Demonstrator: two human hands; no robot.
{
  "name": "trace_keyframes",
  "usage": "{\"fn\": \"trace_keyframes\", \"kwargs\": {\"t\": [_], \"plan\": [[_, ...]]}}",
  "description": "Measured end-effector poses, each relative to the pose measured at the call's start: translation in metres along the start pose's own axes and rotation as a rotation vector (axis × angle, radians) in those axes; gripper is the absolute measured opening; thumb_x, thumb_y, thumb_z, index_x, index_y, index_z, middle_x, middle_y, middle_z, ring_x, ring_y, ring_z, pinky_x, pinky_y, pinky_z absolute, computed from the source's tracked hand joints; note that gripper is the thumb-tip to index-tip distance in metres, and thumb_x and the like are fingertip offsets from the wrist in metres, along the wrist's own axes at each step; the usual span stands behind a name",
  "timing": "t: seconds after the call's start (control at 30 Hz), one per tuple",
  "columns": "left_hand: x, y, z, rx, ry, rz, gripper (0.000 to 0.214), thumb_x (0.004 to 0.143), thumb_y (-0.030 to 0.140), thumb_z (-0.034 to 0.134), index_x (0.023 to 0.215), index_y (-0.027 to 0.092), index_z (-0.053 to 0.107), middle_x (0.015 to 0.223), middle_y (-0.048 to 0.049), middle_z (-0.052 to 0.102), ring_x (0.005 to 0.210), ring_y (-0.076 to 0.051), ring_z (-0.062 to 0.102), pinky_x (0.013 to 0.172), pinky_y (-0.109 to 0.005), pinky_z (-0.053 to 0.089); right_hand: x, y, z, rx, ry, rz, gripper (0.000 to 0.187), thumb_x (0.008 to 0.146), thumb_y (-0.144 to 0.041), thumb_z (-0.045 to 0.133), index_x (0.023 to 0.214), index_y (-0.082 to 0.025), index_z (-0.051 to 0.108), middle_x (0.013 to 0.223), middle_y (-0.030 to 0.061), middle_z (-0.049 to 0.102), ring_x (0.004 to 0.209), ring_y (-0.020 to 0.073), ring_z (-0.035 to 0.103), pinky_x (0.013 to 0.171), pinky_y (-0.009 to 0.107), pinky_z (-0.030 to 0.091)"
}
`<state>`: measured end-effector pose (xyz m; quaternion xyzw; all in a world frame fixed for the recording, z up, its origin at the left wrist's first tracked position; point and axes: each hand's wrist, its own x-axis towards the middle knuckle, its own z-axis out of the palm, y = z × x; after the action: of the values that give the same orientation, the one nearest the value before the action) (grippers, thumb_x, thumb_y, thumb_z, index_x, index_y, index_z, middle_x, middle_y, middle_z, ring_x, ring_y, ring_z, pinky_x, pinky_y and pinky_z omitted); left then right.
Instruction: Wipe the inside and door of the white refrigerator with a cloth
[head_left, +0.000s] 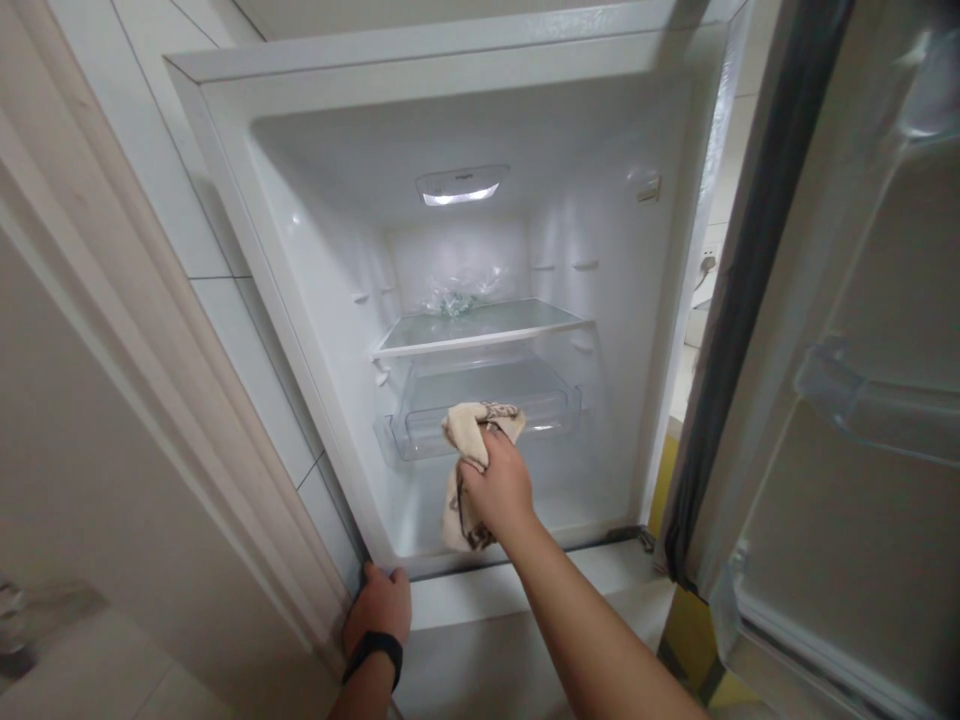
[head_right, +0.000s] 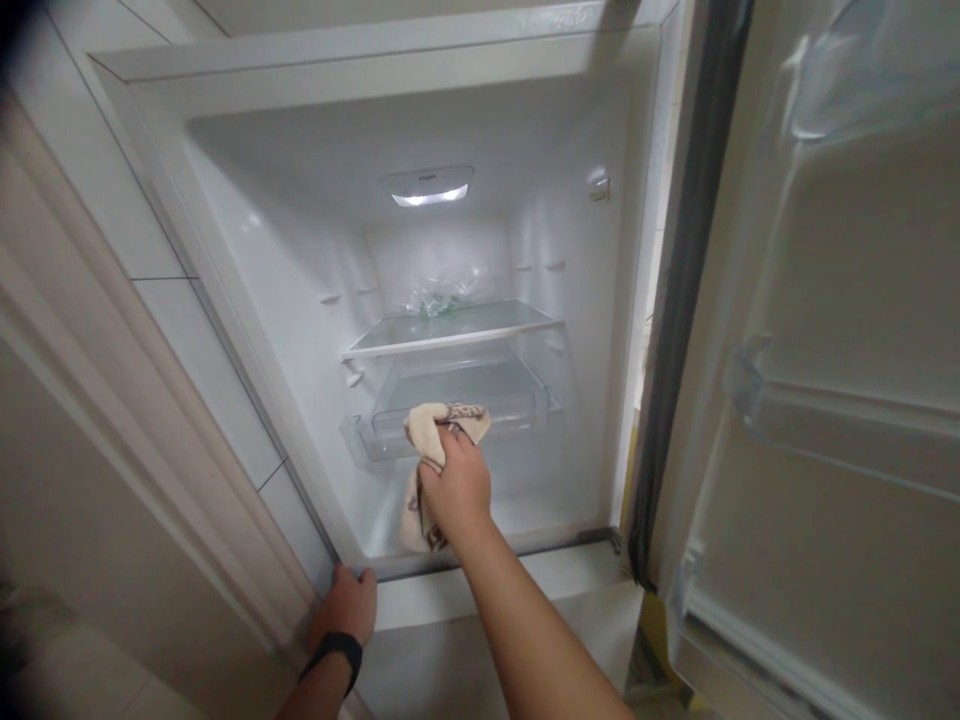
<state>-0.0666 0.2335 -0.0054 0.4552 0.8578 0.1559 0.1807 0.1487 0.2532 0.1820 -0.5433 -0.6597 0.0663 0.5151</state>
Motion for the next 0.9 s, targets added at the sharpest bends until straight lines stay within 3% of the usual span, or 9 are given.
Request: {"fn": "trace_keyframes", "kwargs": {"t": [0.13, 0.2, 0.27, 0.4, 0.53, 0.73, 0.9], "plan": [[0.0, 0.0, 0.0, -0.012, 0.002, -0.003, 0.044, 0.095, 0.047, 0.029, 0.117, 0.017, 0.052, 0.103, -0.0223, 0.076, 0.097, -0.04, 0.074, 0.084, -0.052, 0.054, 0.013, -0.002, -0.02, -0.038, 0.183, 0.041, 0.041, 0.085, -0.023, 0.057, 0.125, -0.02, 0.066, 0.112, 0.0098, 0.064, 0.108, 0.0271, 0.058, 0.098, 0.037, 0.046], [0.0, -0.001, 0.002, -0.017, 0.009, 0.0, 0.044, 0.095, 0.048, 0.029, 0.117, 0.017, 0.052, 0.103, -0.0221, 0.076, 0.098, -0.04, 0.073, 0.085, -0.052, 0.053, 0.017, -0.004, -0.019, -0.11, 0.188, 0.051, 0.044, 0.085, -0.023, 0.058, 0.129, -0.02, 0.064, 0.116, 0.011, 0.063, 0.11, 0.0283, 0.056, 0.099, 0.038, 0.045], [0.001, -0.002, 0.003, -0.02, 0.016, 0.003, 0.044, 0.095, 0.048, 0.029, 0.116, 0.017, 0.052, 0.102, -0.022, 0.076, 0.098, -0.04, 0.073, 0.086, -0.052, 0.053, 0.017, -0.007, -0.012, -0.203, 0.119, 0.01, 0.051, 0.085, -0.022, 0.06, 0.135, -0.024, 0.062, 0.122, 0.0104, 0.061, 0.111, 0.0285, 0.055, 0.098, 0.037, 0.046], [0.002, -0.001, 0.004, -0.019, 0.025, 0.008, 0.042, 0.094, 0.047, 0.03, 0.114, 0.018, 0.052, 0.103, -0.0225, 0.076, 0.097, -0.04, 0.073, 0.085, -0.053, 0.053, 0.016, -0.018, 0.005, -0.341, -0.087, -0.223, 0.059, 0.085, -0.021, 0.062, 0.142, -0.032, 0.056, 0.129, 0.0064, 0.061, 0.113, 0.0276, 0.053, 0.097, 0.036, 0.046], [0.002, -0.001, 0.005, -0.018, 0.036, 0.004, 0.04, 0.094, 0.045, 0.03, 0.115, 0.018, 0.052, 0.101, -0.0218, 0.077, 0.095, -0.038, 0.074, 0.083, -0.051, 0.054, 0.02, -0.032, 0.004, -0.352, -0.215, -0.383, 0.057, 0.087, -0.022, 0.061, 0.142, -0.035, 0.054, 0.131, 0.0027, 0.062, 0.115, 0.0267, 0.053, 0.095, 0.035, 0.047], [0.003, -0.003, 0.009, -0.022, 0.051, 0.006, 0.041, 0.095, 0.045, 0.029, 0.118, 0.018, 0.05, 0.099, -0.0203, 0.077, 0.095, -0.039, 0.074, 0.083, -0.051, 0.055, 0.028, -0.046, 0.002, -0.338, -0.198, -0.309, 0.057, 0.088, -0.024, 0.06, 0.144, -0.034, 0.052, 0.127, 0.0046, 0.063, 0.114, 0.0273, 0.053, 0.093, 0.035, 0.048], [0.006, -0.003, 0.01, -0.021, 0.052, 0.015, 0.042, 0.096, 0.044, 0.028, 0.119, 0.018, 0.05, 0.101, -0.0208, 0.077, 0.096, -0.039, 0.074, 0.085, -0.052, 0.054, 0.02, -0.04, 0.008, -0.318, -0.292, -0.324, 0.056, 0.089, -0.023, 0.06, 0.143, -0.037, 0.053, 0.131, 0.002, 0.064, 0.119, 0.0265, 0.052, 0.096, 0.035, 0.047]]}}
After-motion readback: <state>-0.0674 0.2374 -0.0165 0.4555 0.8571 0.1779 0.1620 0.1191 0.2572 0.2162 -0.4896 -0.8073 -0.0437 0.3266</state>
